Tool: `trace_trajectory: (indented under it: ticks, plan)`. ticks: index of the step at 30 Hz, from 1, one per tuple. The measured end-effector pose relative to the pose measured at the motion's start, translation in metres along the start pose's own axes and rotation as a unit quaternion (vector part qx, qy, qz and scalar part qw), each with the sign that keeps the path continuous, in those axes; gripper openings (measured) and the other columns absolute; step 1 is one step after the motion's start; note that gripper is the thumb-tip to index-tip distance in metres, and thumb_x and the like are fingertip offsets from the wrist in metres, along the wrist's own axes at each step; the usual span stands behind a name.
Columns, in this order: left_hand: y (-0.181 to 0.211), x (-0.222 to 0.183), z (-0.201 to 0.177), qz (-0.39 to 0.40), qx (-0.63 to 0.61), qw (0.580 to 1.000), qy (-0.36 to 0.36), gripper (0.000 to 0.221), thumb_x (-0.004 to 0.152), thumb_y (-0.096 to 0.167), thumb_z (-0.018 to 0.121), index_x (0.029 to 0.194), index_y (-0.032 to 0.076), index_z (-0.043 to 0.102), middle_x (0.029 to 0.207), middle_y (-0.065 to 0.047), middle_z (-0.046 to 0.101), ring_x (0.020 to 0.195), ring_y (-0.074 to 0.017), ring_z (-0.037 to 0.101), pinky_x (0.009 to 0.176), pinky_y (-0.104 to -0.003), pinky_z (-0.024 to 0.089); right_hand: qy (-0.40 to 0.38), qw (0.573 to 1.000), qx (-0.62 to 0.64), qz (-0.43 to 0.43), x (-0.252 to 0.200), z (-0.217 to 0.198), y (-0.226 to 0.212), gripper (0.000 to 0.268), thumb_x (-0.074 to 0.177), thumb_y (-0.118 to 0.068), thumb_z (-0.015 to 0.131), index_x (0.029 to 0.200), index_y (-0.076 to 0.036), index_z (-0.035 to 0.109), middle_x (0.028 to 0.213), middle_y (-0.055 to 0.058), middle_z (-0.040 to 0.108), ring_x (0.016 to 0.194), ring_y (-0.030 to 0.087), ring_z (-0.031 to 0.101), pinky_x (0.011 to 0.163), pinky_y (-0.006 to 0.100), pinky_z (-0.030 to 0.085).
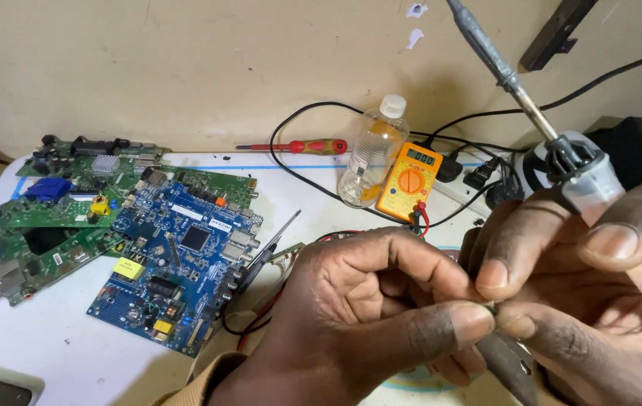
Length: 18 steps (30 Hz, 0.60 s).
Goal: Repairing electronic circuit boards by soldering components and inspecting the boards for faults.
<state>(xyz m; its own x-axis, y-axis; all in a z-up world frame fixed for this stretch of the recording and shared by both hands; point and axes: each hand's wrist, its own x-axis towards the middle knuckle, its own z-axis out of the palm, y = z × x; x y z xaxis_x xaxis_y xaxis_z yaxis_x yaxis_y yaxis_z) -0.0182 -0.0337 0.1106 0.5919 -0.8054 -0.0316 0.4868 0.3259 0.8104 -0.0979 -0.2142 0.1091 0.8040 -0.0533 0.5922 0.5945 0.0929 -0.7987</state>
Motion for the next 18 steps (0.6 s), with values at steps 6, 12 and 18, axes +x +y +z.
trace_trajectory:
  ticks: [6, 12, 18]
  plan:
    - [0.000, 0.004, 0.001, -0.042, 0.004, 0.999, 0.030, 0.023, 0.079, 0.008, 0.077, 0.095, -0.008, 0.070, 0.075, -0.024, 0.073, 0.063, -0.0242, 0.070, 0.064, -0.034, 0.063, -0.035, 0.996, -0.085, -0.020, 0.004, -0.010, 0.005, 0.049, 0.092, -0.004, 0.069, 0.132, -0.028, 0.054, 0.101, 0.009, 0.068, 0.072, 0.018, 0.071, 0.054, 0.023, 0.074]
    - [0.000, 0.002, 0.006, -0.043, -0.017, 0.998, 0.053, 0.024, 0.080, 0.002, 0.077, 0.098, -0.014, 0.073, 0.073, -0.027, 0.073, 0.064, -0.0261, 0.071, 0.062, -0.035, 0.064, -0.176, 0.984, -0.012, 0.026, 0.021, -0.039, -0.005, 0.045, 0.100, -0.008, 0.073, 0.141, -0.020, 0.057, 0.114, 0.017, 0.069, 0.088, 0.031, 0.079, 0.067, 0.039, 0.084]
    - [-0.006, 0.001, 0.003, 0.011, 0.006, 0.999, 0.042, 0.021, 0.082, 0.006, 0.078, 0.095, -0.010, 0.073, 0.072, -0.022, 0.073, 0.064, -0.0204, 0.070, 0.062, -0.031, 0.063, -0.120, 0.992, 0.041, 0.023, 0.016, -0.021, 0.002, 0.042, 0.098, -0.001, 0.073, 0.135, -0.014, 0.058, 0.112, 0.018, 0.068, 0.086, 0.034, 0.077, 0.063, 0.048, 0.084]
